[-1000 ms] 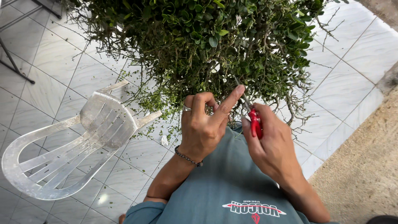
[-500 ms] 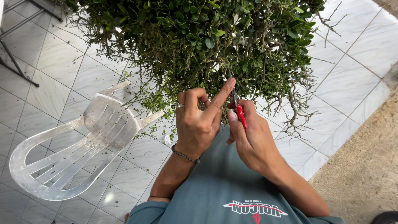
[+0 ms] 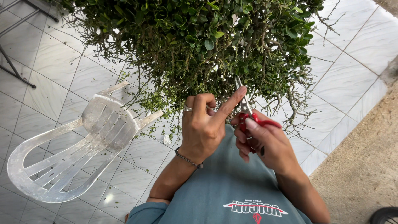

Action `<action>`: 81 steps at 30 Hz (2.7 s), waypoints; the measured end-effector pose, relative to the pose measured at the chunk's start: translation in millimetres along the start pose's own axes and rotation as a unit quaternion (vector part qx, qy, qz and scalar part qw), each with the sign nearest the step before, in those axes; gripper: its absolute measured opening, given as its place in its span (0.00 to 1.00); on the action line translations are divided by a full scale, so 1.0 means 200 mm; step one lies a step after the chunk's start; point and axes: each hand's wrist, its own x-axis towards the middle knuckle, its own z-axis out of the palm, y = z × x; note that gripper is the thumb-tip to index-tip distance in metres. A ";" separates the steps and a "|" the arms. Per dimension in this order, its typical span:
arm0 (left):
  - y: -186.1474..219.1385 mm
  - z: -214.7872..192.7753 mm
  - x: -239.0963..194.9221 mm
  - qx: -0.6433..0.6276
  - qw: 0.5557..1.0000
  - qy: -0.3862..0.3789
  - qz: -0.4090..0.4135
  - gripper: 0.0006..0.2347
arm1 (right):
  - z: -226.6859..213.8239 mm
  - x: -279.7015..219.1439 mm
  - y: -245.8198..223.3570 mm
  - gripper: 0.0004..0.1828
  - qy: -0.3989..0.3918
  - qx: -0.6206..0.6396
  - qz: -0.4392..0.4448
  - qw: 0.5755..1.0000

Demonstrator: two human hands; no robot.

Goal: The person uses red pruning shears to trim the leaves and small branches of a dense green plant. They hold the plant with one hand while cutting with the other, working methodically through the foliage.

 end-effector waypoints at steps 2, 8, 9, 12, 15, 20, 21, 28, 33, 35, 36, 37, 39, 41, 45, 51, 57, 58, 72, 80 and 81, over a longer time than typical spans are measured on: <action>0.00 0.02 0.00 0.010 1.000 -0.008 0.002 0.27 | -0.05 0.02 0.00 0.21 -0.036 0.066 0.015 0.997; -0.01 0.04 0.00 0.030 0.999 -0.002 -0.024 0.29 | -0.09 0.09 -0.04 0.24 -0.057 0.088 0.089 0.991; -0.01 0.04 0.00 0.032 0.999 0.002 -0.024 0.28 | -0.08 0.09 -0.04 0.24 -0.050 0.083 0.094 0.991; -0.01 0.04 0.00 0.034 0.999 0.004 -0.030 0.27 | -0.08 0.09 -0.06 0.23 -0.032 0.086 0.114 0.989; -0.01 0.04 0.00 0.040 0.999 0.001 -0.031 0.26 | -0.07 0.08 -0.06 0.23 -0.020 0.102 0.129 0.986; 0.01 0.02 0.01 0.035 0.999 0.006 -0.019 0.21 | -0.07 0.08 -0.07 0.24 -0.121 0.233 0.121 0.957; 0.01 0.02 0.01 0.033 0.999 0.002 -0.026 0.20 | -0.07 0.08 -0.07 0.24 -0.130 0.261 0.142 0.946; 0.02 0.01 0.02 0.028 0.999 -0.004 -0.046 0.24 | -0.07 0.10 -0.08 0.25 -0.130 0.326 0.188 0.917; 0.02 0.01 0.01 0.041 0.998 0.010 -0.039 0.27 | -0.05 0.10 -0.11 0.22 -0.079 0.293 0.197 0.932; 0.02 0.00 0.01 0.046 0.998 0.015 -0.034 0.27 | -0.04 0.08 -0.11 0.22 -0.057 0.262 0.185 0.945; 0.02 -0.01 0.00 0.029 0.999 0.016 -0.032 0.25 | -0.04 0.07 -0.10 0.23 -0.074 0.269 0.189 0.941; 0.02 -0.02 0.00 0.010 0.999 0.016 -0.030 0.24 | -0.05 0.05 -0.10 0.25 -0.091 0.278 0.191 0.937; 0.03 -0.03 -0.01 0.003 0.999 0.024 -0.028 0.23 | -0.03 0.03 -0.11 0.25 -0.105 0.280 0.184 0.936; 0.04 -0.03 -0.01 -0.003 0.999 0.032 -0.027 0.23 | -0.02 0.02 -0.12 0.25 -0.120 0.283 0.176 0.935; 0.04 -0.04 0.00 -0.008 0.999 0.033 -0.041 0.21 | -0.01 0.05 -0.12 0.25 -0.115 0.299 0.196 0.927; 0.03 -0.04 0.01 -0.009 0.998 0.033 -0.054 0.23 | 0.00 0.09 -0.11 0.24 -0.113 0.306 0.212 0.921; 0.02 -0.03 0.00 -0.003 0.998 0.030 -0.060 0.23 | 0.00 0.09 -0.12 0.23 -0.114 0.301 0.207 0.924; 0.03 -0.03 0.00 -0.001 0.998 0.030 -0.063 0.22 | 0.00 0.09 -0.12 0.23 -0.115 0.300 0.205 0.925; 0.03 -0.03 0.00 -0.010 0.997 0.034 -0.066 0.22 | 0.06 0.05 -0.12 0.21 -0.035 0.245 0.163 0.955; -0.02 -0.01 -0.02 -0.020 0.991 0.131 -0.036 0.21 | 0.03 0.07 0.11 0.17 -0.072 0.013 -0.017 0.997; -0.02 -0.02 -0.02 -0.036 0.989 0.140 -0.036 0.21 | 0.03 0.06 0.14 0.16 -0.061 -0.072 -0.027 0.995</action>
